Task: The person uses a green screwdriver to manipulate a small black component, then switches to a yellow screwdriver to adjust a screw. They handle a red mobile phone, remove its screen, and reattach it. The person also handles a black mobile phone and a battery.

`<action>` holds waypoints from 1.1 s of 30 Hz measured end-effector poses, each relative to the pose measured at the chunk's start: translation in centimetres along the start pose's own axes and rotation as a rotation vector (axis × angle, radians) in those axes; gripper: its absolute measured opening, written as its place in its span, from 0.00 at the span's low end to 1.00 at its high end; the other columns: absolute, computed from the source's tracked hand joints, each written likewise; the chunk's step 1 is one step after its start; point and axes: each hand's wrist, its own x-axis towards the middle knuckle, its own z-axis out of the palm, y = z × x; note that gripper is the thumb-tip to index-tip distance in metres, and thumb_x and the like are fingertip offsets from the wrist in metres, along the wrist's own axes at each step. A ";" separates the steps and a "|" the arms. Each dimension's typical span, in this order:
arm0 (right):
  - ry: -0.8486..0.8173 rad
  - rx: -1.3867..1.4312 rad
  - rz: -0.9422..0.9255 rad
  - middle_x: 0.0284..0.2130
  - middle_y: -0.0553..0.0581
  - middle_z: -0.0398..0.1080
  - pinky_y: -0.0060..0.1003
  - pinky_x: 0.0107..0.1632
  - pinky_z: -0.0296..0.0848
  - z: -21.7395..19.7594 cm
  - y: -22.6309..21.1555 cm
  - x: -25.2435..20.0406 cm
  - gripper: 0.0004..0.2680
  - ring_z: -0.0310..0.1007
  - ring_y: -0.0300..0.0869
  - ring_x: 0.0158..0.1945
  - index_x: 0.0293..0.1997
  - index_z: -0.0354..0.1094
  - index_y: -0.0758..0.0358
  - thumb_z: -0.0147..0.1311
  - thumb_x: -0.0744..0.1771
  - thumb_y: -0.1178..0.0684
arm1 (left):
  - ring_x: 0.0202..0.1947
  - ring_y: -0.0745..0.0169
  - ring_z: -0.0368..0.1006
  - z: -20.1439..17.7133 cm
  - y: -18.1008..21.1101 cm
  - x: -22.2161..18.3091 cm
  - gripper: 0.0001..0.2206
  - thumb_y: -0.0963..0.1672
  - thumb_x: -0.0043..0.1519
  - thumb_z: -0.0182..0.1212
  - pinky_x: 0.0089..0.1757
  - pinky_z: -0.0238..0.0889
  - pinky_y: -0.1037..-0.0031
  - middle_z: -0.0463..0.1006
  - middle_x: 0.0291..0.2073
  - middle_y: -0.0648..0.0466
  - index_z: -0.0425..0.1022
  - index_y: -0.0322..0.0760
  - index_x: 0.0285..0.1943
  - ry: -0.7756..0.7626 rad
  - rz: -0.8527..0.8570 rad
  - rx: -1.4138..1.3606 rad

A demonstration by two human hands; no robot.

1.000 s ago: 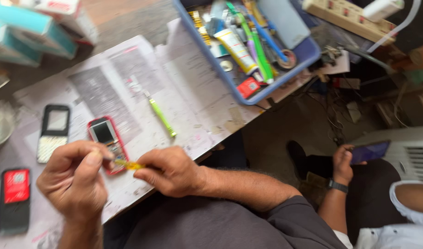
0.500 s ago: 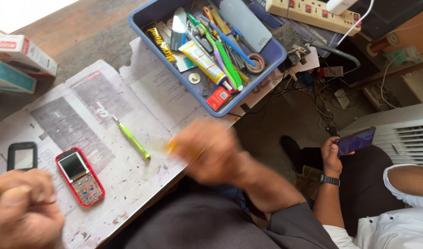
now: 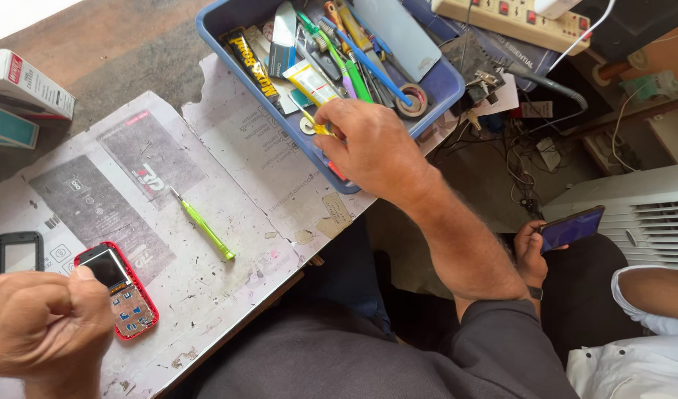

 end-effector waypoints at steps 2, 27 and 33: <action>-0.010 -0.010 0.004 0.31 0.63 0.76 0.47 0.40 0.75 0.6 -0.3 0.6 0.08 0.78 0.52 0.35 0.43 0.71 0.66 0.63 0.67 0.54 | 0.27 0.62 0.68 -0.1 -0.5 -0.2 0.15 0.34 0.67 0.63 0.34 0.60 0.77 0.75 0.30 0.47 0.64 0.33 0.29 0.004 -0.030 -0.019; -0.339 -0.410 0.256 0.35 0.69 0.76 0.54 0.49 0.72 4.2 1.0 4.3 0.07 0.76 0.62 0.46 0.40 0.73 0.63 0.54 0.62 0.63 | 0.25 0.54 0.65 -3.3 5.0 4.2 0.18 0.36 0.55 0.72 0.31 0.57 0.65 0.69 0.22 0.55 0.62 0.42 0.23 0.173 0.105 -0.034; -0.373 -0.431 0.374 0.40 0.65 0.77 0.51 0.51 0.72 4.0 -0.4 4.5 0.09 0.75 0.59 0.49 0.45 0.73 0.59 0.58 0.62 0.62 | 0.21 0.56 0.62 -4.1 6.0 5.0 0.18 0.38 0.53 0.72 0.30 0.57 0.63 0.67 0.19 0.55 0.62 0.41 0.21 0.164 0.125 -0.047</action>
